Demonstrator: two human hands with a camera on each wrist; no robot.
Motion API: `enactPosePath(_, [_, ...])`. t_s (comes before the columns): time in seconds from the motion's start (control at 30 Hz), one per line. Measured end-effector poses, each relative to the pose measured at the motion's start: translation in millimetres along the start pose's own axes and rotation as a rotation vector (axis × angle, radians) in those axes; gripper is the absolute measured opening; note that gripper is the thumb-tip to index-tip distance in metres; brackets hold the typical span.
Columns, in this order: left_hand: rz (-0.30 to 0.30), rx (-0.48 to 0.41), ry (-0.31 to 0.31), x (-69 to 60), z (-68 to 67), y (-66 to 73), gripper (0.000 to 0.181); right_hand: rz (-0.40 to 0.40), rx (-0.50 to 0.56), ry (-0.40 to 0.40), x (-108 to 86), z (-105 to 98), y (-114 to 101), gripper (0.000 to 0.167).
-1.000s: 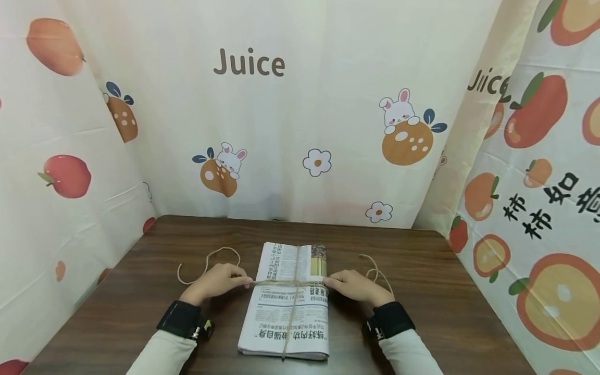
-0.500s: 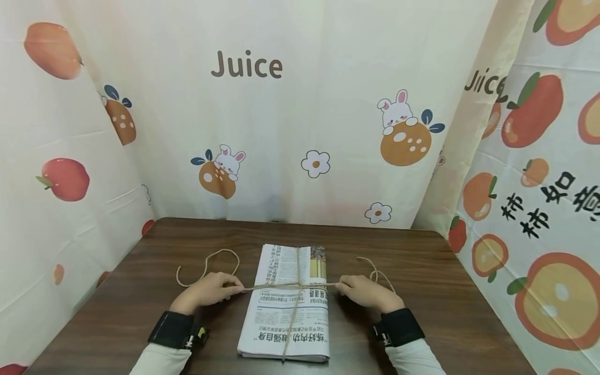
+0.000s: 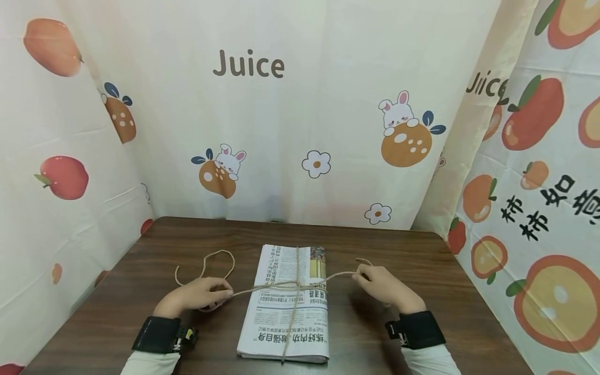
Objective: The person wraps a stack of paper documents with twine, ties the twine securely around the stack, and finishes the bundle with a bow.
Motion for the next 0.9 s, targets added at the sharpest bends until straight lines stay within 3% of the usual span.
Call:
enactPosePath(0.23, [0.019, 0.003, -0.041, -7.5, -5.0, 1.0, 0.012, 0.038, -0.033, 0.087, -8.6, -7.6, 13.4, 0.021])
enactPosePath(0.4, [0.024, 0.015, -0.053, -10.0, -5.8, 2.2, 0.006, 0.167, -0.060, 0.138, -13.4, -20.0, 18.0, 0.015])
enactPosePath(0.47, [0.000, 0.010, -0.040, -11.6, -5.5, 3.5, 0.008, 0.218, -0.097, 0.165, -15.4, -23.8, 19.1, 0.013])
enactPosePath(0.57, [-0.085, -0.020, -0.038, -14.6, -4.2, 6.6, 0.018, 0.266, -0.147, 0.233, -18.1, -27.9, 20.5, 0.015])
enactPosePath(0.7, [-0.173, -0.065, -0.058, -17.7, -2.5, 11.2, 0.025, 0.291, -0.171, 0.400, -20.1, -31.3, 21.9, 0.015])
enactPosePath(0.8, [-0.134, -0.064, -0.074, -17.2, -2.2, 14.4, 0.023, 0.272, -0.161, 0.550, -19.7, -33.1, 22.5, 0.011])
enactPosePath(0.9, [-0.050, -0.009, -0.090, -14.8, -2.2, 15.9, 0.017, 0.253, -0.116, 0.625, -17.9, -34.3, 22.5, 0.015])
Point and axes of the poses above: each hand's wrist, its own x-axis towards the middle knuckle, its own z-axis out of the palm, y = z × x, the point moved 1 cm from there along x, towards the middle knuckle, and after that the axes turned 14 degrees about -x, right-handed, at the moved point
